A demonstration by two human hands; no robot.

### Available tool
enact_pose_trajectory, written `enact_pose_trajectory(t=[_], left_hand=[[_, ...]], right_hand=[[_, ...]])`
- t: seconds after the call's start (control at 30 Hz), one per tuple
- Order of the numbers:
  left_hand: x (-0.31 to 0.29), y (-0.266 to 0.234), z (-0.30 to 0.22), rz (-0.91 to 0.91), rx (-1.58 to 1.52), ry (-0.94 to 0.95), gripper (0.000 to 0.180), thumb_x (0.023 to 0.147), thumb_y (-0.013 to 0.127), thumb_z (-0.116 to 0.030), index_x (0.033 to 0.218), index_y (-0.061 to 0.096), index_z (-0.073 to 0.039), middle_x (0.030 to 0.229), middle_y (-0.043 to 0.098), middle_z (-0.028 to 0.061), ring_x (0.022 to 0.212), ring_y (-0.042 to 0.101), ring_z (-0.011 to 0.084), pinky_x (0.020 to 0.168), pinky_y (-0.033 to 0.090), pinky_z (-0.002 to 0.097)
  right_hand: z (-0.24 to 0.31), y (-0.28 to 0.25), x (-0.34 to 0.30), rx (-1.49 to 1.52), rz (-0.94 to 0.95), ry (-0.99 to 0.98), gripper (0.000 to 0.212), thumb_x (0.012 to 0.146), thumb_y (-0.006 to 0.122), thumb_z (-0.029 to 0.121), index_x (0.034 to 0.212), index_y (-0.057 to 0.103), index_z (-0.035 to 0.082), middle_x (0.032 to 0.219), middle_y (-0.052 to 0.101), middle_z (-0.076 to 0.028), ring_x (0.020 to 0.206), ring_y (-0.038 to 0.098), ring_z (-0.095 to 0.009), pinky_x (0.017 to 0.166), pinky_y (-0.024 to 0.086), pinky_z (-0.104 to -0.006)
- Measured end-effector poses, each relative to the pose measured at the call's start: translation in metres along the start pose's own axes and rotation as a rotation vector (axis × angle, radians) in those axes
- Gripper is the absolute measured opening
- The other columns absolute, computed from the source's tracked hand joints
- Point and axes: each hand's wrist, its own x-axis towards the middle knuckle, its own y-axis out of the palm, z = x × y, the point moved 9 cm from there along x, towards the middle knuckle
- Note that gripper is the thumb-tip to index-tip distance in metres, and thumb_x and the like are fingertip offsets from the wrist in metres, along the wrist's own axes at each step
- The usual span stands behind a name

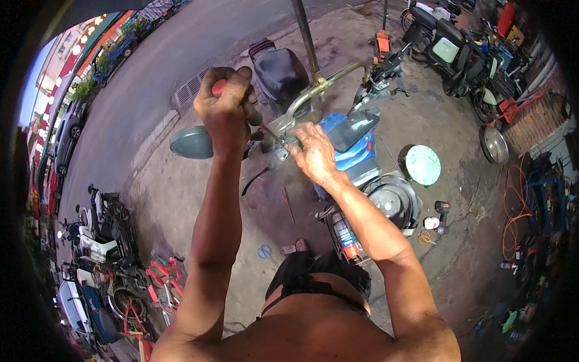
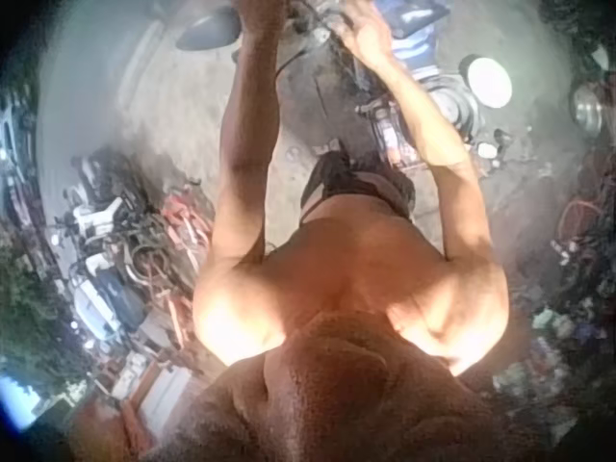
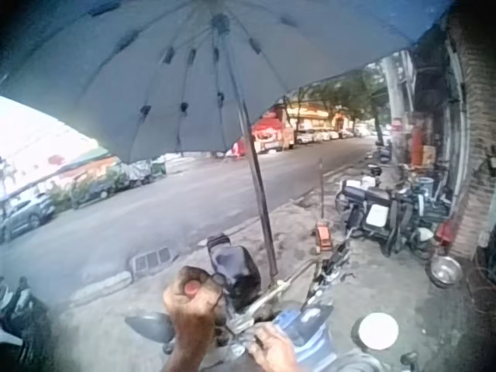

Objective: Repairing the front assembly of a motorcycle using a screwdriver.

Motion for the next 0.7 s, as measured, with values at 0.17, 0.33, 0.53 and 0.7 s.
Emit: enact_pose_trajectory(t=[0.17,0.33,0.53,0.7], left_hand=[[-0.003,-0.005,0.005,-0.017,0.029,0.008,0.016,0.082,0.070,-0.012,0.080,0.059,0.000,0.060,0.056,0.0051,0.043,0.045,0.0083,0.037,0.036,0.0236],[-0.002,-0.011,0.009,-0.033,-0.026,0.018,0.015,0.082,0.069,-0.011,0.081,0.059,-0.001,0.059,0.056,0.0046,0.044,0.046,0.0079,0.038,0.035,0.0230],[0.000,-0.009,0.009,-0.035,-0.032,0.017,0.014,0.083,0.068,-0.010,0.080,0.059,-0.001,0.059,0.056,0.0035,0.045,0.047,0.0071,0.041,0.035,0.0224],[0.001,-0.009,0.007,-0.032,-0.005,0.045,0.013,0.083,0.068,-0.010,0.080,0.059,-0.001,0.058,0.056,0.0029,0.046,0.049,0.0075,0.040,0.035,0.0226]], right_hand=[[-0.011,0.006,0.001,0.071,0.010,0.093,0.025,0.077,0.075,0.018,0.098,0.069,0.007,0.106,0.059,-0.010,0.105,0.056,-0.031,0.090,0.045,-0.0383],[-0.012,0.010,-0.001,0.053,0.005,0.088,0.025,0.077,0.074,0.020,0.097,0.069,0.006,0.106,0.058,-0.010,0.106,0.056,-0.031,0.090,0.045,-0.0387],[-0.015,0.010,0.000,0.059,0.001,0.130,0.024,0.077,0.073,0.021,0.095,0.069,0.005,0.107,0.058,-0.011,0.106,0.055,-0.032,0.090,0.045,-0.0390],[-0.017,0.011,0.001,0.027,0.011,0.135,0.024,0.076,0.073,0.021,0.094,0.068,0.005,0.108,0.058,-0.012,0.106,0.055,-0.032,0.090,0.045,-0.0392]])
